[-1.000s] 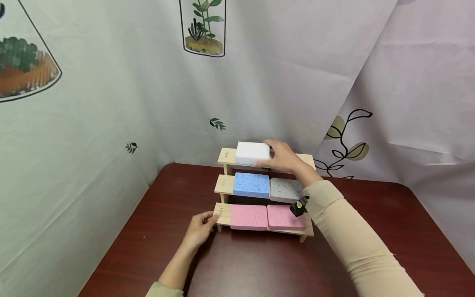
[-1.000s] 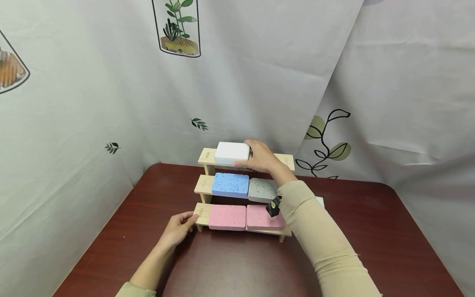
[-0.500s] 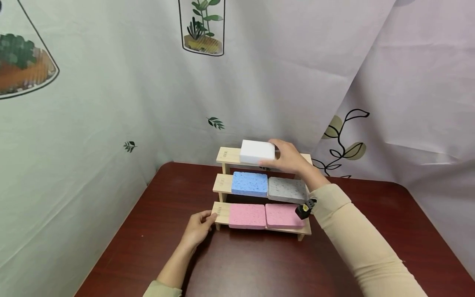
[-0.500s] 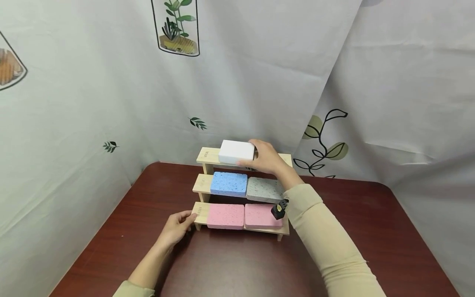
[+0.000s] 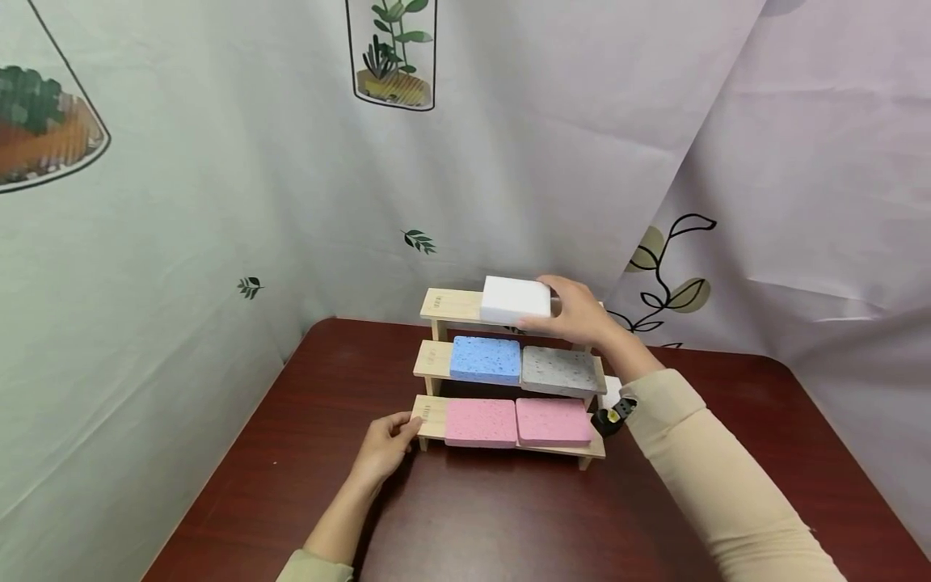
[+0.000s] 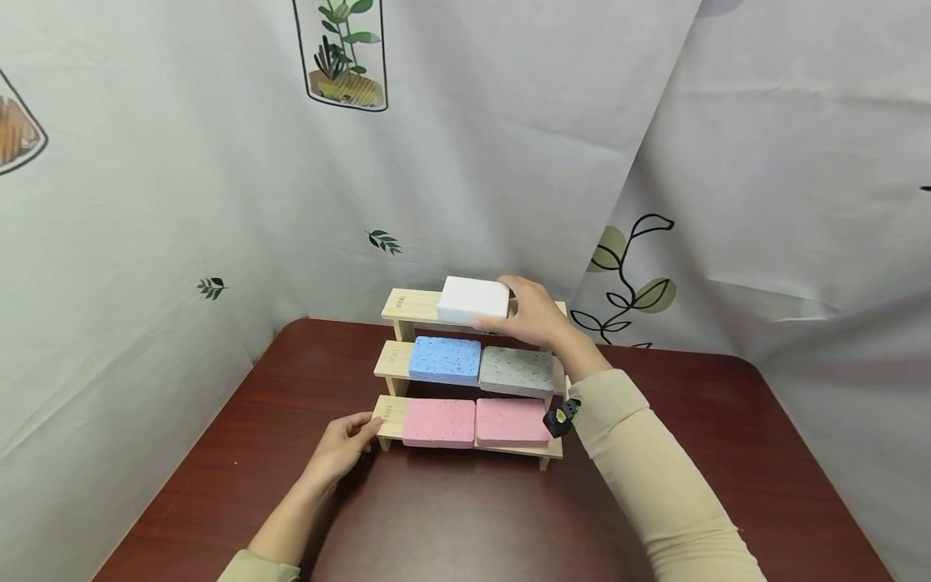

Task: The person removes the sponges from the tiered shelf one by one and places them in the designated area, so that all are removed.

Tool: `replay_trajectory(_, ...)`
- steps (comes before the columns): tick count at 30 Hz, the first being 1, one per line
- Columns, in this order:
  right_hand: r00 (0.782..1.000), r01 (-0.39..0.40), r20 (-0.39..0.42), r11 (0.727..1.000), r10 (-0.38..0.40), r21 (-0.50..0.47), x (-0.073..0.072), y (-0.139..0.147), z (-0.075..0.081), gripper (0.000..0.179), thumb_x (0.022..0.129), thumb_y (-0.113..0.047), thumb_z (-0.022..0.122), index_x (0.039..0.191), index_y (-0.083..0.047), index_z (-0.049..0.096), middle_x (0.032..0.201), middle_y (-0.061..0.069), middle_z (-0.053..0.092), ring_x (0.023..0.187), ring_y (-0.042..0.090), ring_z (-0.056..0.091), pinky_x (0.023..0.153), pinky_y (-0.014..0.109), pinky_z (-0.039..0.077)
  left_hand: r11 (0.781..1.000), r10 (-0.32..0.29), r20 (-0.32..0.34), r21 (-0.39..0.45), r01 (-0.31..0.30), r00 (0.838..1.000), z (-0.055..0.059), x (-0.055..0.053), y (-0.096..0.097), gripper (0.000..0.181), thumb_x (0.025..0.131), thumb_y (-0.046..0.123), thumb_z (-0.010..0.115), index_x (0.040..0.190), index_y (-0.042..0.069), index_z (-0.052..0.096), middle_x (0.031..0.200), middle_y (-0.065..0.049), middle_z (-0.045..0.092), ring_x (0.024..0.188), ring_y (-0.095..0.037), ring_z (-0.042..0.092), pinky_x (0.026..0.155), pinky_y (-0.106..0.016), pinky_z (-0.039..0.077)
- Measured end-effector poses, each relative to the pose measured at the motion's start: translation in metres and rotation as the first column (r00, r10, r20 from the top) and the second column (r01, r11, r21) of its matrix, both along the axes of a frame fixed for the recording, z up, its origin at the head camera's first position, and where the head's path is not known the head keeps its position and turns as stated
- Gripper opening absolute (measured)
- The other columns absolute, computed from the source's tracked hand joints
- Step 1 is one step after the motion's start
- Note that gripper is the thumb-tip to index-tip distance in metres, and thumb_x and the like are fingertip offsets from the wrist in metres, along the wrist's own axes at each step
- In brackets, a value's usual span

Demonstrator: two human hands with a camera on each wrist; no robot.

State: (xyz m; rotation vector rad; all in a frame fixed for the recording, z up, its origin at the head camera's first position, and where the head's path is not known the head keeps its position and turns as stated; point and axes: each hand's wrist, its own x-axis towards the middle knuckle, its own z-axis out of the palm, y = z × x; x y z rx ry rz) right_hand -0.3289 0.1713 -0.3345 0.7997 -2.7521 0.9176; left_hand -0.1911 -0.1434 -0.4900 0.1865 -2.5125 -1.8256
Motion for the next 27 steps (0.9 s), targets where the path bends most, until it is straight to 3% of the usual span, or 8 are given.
replay_trajectory(12, 0.999, 0.031, 0.018, 0.999, -0.031, -0.011, 0.010, 0.018, -0.002, 0.074, 0.079, -0.042, 0.087, 0.136, -0.006, 0.056, 0.128, 0.013, 0.063, 0.115, 0.032, 0.059, 0.097, 0.052, 0.045, 1.000, 0.006, 0.009, 0.007, -0.006, 1.000, 0.002, 0.001, 0.001, 0.030, 0.101, 0.012, 0.063, 0.118, -0.012, 0.067, 0.081, -0.006, 0.063, 0.067, -0.015, 0.053, 0.058, -0.024, 0.043)
replay_trajectory(27, 0.999, 0.040, -0.003, 0.999, -0.040, -0.006, 0.017, 0.036, 0.002, 0.078, 0.078, -0.038, 0.087, 0.139, -0.001, 0.053, 0.131, 0.017, 0.061, 0.116, 0.034, 0.058, 0.098, 0.054, 0.046, 1.000, 0.011, 0.015, 0.000, -0.011, 1.000, 0.002, 0.000, 0.001, 0.029, 0.101, 0.012, 0.063, 0.117, -0.012, 0.067, 0.079, -0.005, 0.063, 0.068, -0.016, 0.053, 0.058, -0.024, 0.041)
